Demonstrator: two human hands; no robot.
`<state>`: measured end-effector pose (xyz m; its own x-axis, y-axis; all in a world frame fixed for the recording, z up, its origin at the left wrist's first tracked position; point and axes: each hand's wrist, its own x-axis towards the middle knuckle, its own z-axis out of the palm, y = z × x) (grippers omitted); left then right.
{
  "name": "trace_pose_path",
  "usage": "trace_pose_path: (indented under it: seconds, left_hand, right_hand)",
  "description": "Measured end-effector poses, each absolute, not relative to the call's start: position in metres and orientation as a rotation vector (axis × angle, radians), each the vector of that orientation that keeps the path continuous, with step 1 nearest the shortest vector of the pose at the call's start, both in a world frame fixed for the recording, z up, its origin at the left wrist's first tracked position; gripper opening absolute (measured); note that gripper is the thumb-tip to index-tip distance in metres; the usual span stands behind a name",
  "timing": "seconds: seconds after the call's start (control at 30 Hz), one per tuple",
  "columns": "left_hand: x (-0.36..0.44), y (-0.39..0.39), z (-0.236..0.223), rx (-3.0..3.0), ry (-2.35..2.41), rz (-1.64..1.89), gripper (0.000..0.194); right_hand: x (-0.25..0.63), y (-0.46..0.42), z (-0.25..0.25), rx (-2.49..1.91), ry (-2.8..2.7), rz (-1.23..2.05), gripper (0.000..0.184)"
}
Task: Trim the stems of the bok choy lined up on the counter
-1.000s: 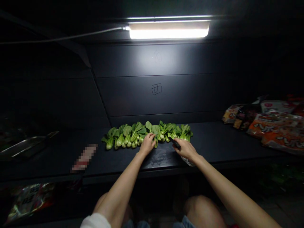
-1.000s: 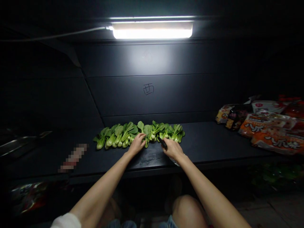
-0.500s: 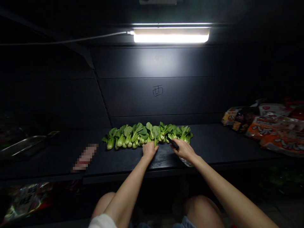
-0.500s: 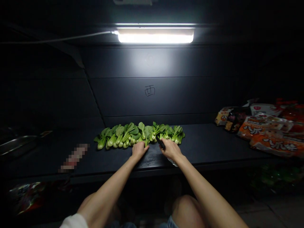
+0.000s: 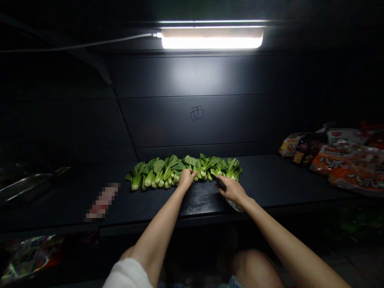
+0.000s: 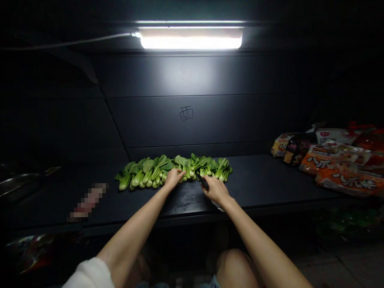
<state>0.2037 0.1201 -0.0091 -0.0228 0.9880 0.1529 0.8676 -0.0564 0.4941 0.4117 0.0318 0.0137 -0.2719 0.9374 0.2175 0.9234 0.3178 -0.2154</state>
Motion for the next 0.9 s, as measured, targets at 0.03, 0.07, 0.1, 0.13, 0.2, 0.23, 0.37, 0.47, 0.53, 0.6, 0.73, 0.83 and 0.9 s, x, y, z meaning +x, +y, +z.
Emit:
trace_pose_path:
  seconds: [0.03, 0.07, 0.1, 0.13, 0.2, 0.23, 0.37, 0.47, 0.53, 0.6, 0.73, 0.83, 0.9]
  left_hand:
    - [0.203, 0.120, -0.010, 2.019, 1.942, 0.678, 0.033]
    - [0.202, 0.118, -0.011, 2.033, 1.929, 0.686, 0.034]
    - [0.200, 0.115, -0.013, 2.044, 1.923, 0.701, 0.035]
    - [0.198, 0.112, -0.015, 2.054, 1.918, 0.713, 0.035]
    - [0.192, 0.103, -0.019, 2.065, 1.917, 0.739, 0.035]
    - [0.189, 0.099, -0.020, 2.066, 1.918, 0.762, 0.034]
    - [0.176, 0.087, -0.023, 2.074, 1.885, 0.914, 0.034]
    - [0.164, 0.082, -0.021, 2.085, 1.873, 1.036, 0.034]
    - [0.154, 0.080, -0.020, 2.113, 1.866, 1.139, 0.034]
    - [0.143, 0.078, -0.019, 2.158, 1.878, 1.234, 0.034]
    - [0.122, 0.075, -0.022, 2.183, 2.068, 1.279, 0.032]
    - [0.112, 0.074, -0.028, 2.130, 2.204, 1.196, 0.035]
    - [0.108, 0.074, -0.033, 2.097, 2.254, 1.105, 0.040]
  right_hand:
    - [0.413, 0.032, 0.014, -1.679, -2.291, 0.071, 0.035]
    - [0.414, 0.032, 0.014, -1.688, -2.295, 0.074, 0.034]
    - [0.414, 0.032, 0.015, -1.701, -2.299, 0.074, 0.033]
    - [0.414, 0.032, 0.016, -1.719, -2.303, 0.069, 0.032]
    - [0.412, 0.031, 0.018, -1.750, -2.318, 0.054, 0.031]
    - [0.410, 0.030, 0.018, -1.761, -2.329, 0.045, 0.030]
    - [0.398, 0.029, 0.021, -1.744, -2.335, 0.024, 0.030]
    - [0.389, 0.029, 0.024, -1.692, -2.330, 0.023, 0.030]
    - [0.384, 0.028, 0.027, -1.671, -2.341, 0.018, 0.029]
    - [0.379, 0.028, 0.028, -1.657, -2.355, 0.003, 0.028]
    - [0.369, 0.026, 0.030, -1.629, -2.397, -0.034, 0.028]
    - [0.361, 0.025, 0.030, -1.627, -2.408, -0.017, 0.028]
    - [0.358, 0.025, 0.030, -1.630, -2.408, 0.009, 0.030]
